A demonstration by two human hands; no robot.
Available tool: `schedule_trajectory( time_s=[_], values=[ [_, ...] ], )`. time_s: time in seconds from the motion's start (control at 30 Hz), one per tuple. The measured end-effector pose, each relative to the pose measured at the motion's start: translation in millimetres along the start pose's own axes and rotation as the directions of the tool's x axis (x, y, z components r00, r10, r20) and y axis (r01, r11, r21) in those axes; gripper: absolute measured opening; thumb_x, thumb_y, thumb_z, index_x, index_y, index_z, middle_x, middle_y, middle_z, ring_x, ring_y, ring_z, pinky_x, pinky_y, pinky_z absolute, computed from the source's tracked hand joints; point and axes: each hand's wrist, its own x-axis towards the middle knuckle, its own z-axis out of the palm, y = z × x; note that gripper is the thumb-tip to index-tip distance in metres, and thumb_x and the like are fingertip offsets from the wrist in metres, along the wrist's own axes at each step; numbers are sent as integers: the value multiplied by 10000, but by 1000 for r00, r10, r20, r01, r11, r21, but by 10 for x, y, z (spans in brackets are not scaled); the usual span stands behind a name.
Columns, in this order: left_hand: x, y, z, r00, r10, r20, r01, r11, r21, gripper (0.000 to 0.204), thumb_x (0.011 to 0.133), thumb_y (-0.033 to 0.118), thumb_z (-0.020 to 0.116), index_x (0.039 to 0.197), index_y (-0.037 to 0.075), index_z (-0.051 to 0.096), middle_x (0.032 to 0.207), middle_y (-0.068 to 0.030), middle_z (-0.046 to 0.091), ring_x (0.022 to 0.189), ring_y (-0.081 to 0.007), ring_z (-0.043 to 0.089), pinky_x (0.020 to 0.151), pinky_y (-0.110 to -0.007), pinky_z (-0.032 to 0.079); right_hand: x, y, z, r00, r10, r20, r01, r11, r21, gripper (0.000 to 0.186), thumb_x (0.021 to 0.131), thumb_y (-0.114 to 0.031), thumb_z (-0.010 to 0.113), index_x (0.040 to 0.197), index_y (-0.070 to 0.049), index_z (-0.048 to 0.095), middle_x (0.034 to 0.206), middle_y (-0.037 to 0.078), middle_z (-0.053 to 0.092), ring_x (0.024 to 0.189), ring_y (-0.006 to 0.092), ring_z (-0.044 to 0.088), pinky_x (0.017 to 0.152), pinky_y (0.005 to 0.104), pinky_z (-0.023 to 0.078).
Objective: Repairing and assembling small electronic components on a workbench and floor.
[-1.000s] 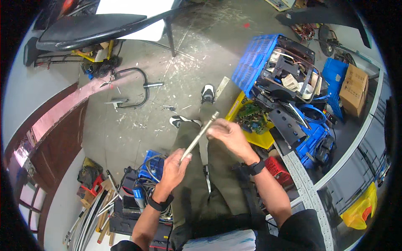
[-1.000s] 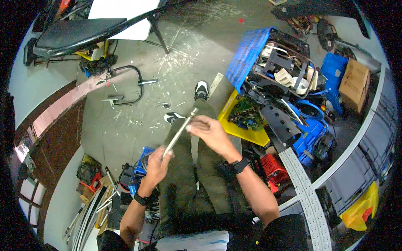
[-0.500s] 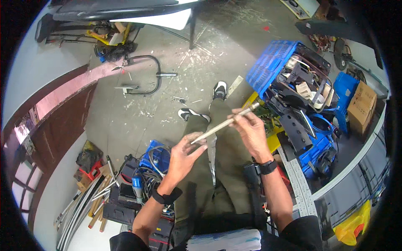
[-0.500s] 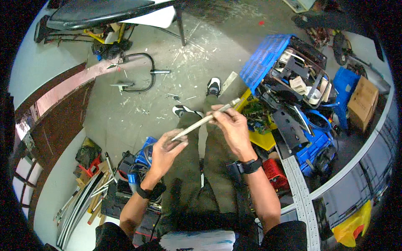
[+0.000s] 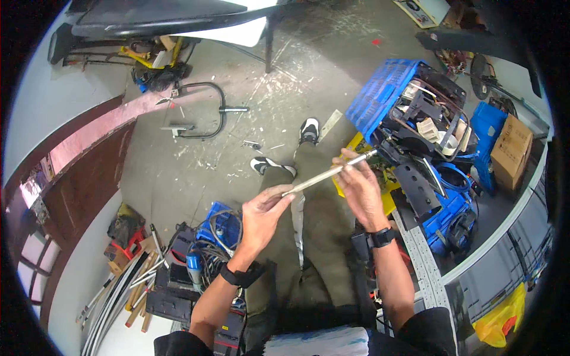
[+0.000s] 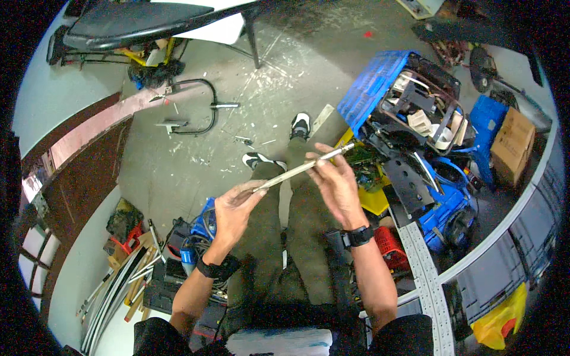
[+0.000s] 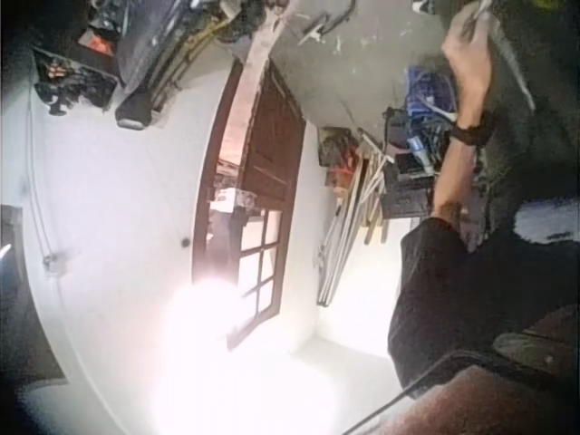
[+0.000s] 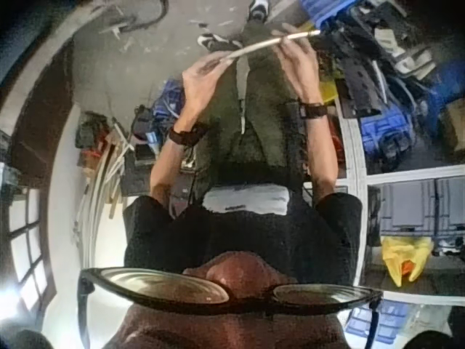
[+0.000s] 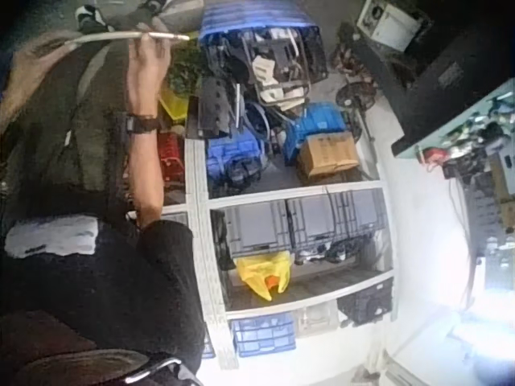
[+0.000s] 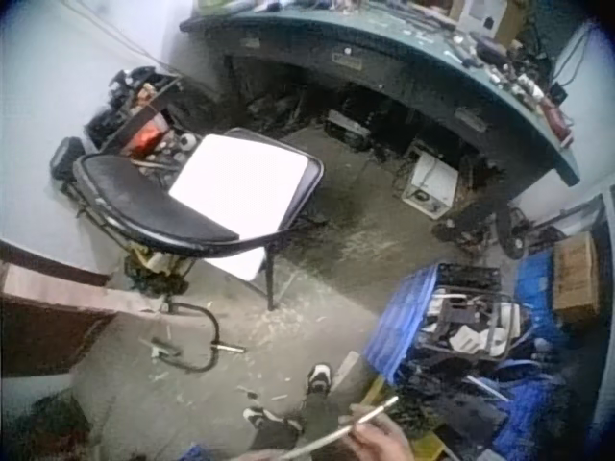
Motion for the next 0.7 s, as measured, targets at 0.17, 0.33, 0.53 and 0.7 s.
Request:
schedule_trajectory(
  time_s=[0.17, 0.33, 0.53, 0.7],
  values=[
    [1, -53, 51, 993, 113, 29, -114, 993, 31, 264, 867, -88, 699, 1127, -72, 659, 1156, -161, 699, 1062, -197, 672, 978, -320, 538, -13, -2, 12, 998, 33, 61, -31, 999, -41, 538, 944, -81, 652, 1443, -82, 451, 1074, 37, 616, 1054, 161, 597, 1048, 419, 462],
    [-1, -94, 49, 989, 146, 37, -147, 989, 23, 251, 855, -69, 721, 1103, -45, 697, 1144, -124, 707, 1079, -190, 661, 1012, -344, 515, -22, -46, 5, 996, 56, 66, -55, 998, -27, 558, 931, -43, 656, 1446, -73, 444, 1063, 41, 614, 1099, 186, 609, 1053, 413, 470],
    [32, -133, 140, 968, 226, 113, -237, 967, 92, 243, 835, -112, 715, 1071, -71, 673, 1137, -173, 698, 1103, -245, 658, 1009, -356, 521, -1, 103, -96, 997, 65, 42, -67, 997, 32, 529, 922, -17, 665, 1413, 3, 468, 1179, 86, 602, 1117, 196, 605, 1057, 352, 480],
    [39, -97, 328, 965, 224, 139, -256, 925, 280, 228, 809, -71, 753, 1031, -57, 703, 1105, -155, 716, 1082, -235, 669, 985, -352, 519, 17, 235, -236, 983, 168, -68, -157, 977, 143, 482, 951, -76, 652, 1382, 35, 467, 1195, 135, 593, 1131, 227, 601, 1083, 374, 468]
  ],
)
